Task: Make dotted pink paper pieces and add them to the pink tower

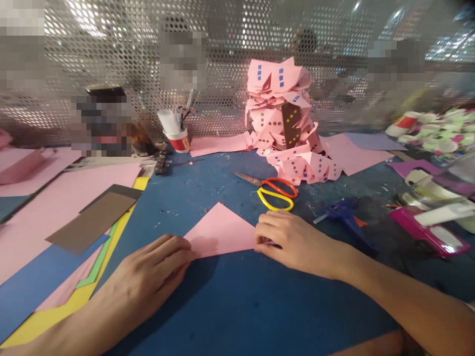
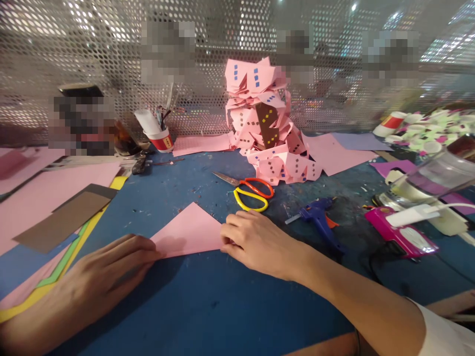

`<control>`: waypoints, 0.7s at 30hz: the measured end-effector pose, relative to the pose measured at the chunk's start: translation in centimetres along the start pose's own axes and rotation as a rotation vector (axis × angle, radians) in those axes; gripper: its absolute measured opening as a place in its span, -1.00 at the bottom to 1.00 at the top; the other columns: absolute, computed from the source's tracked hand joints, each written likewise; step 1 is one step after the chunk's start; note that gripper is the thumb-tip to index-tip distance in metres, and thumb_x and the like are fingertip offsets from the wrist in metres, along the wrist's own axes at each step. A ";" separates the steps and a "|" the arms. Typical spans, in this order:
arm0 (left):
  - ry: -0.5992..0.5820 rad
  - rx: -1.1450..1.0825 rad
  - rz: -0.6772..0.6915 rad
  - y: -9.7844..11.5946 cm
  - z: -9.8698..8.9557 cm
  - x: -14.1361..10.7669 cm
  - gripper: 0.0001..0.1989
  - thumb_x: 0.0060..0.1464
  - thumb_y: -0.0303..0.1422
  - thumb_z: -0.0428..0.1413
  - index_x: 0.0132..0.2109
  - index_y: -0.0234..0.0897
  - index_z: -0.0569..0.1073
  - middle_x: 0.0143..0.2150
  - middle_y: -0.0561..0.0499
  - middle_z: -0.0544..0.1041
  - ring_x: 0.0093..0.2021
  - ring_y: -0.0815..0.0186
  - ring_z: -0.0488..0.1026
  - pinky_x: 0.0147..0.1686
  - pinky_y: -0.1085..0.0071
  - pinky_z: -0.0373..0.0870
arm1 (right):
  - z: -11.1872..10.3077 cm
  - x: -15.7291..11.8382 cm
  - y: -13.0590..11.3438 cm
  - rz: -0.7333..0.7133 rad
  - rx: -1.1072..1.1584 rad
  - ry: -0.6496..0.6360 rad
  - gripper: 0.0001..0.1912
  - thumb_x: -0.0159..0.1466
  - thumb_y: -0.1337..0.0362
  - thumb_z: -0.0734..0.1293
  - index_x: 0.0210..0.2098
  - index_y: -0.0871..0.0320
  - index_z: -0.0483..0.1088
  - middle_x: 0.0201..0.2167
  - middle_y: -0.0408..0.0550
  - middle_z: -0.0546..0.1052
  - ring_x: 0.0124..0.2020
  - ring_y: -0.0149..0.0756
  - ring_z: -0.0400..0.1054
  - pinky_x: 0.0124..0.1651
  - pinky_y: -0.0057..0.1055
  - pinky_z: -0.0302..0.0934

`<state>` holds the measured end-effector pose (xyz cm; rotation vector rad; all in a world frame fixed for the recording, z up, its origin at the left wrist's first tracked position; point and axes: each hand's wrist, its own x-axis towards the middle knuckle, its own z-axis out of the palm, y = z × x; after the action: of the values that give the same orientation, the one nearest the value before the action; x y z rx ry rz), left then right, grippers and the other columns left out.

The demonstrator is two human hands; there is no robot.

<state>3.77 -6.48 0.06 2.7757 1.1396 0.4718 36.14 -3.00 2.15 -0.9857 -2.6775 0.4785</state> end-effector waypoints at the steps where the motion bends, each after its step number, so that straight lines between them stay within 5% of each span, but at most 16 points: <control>1: -0.014 -0.002 -0.009 -0.1 0.1 -0.1 -0.77 0.31 -0.42 -0.01 0.04 -0.11 0.42 -0.06 -0.05 0.52 -0.09 0.24 0.50 -0.11 0.38 0.45 | 0.0 0.0 0.0 -0.006 -0.013 0.008 -0.87 0.40 0.28 0.30 -0.30 0.14 0.36 -0.30 -0.11 0.45 -0.23 -0.31 0.30 -0.06 -0.31 0.15; 21: 0.020 0.028 0.069 -0.1 0.3 0.1 -0.74 0.32 -0.45 -0.01 0.08 -0.16 0.44 -0.06 -0.04 0.52 -0.11 0.28 0.48 -0.11 0.42 0.42 | 0.1 0.0 -0.3 -0.127 -0.169 0.002 -0.85 0.40 0.37 0.24 -0.32 0.16 0.38 -0.30 -0.10 0.45 -0.24 -0.30 0.26 -0.09 -0.32 0.14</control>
<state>3.88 -6.36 -0.18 2.8480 1.0660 0.4961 35.89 -3.22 2.14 -0.8499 -2.7932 0.2287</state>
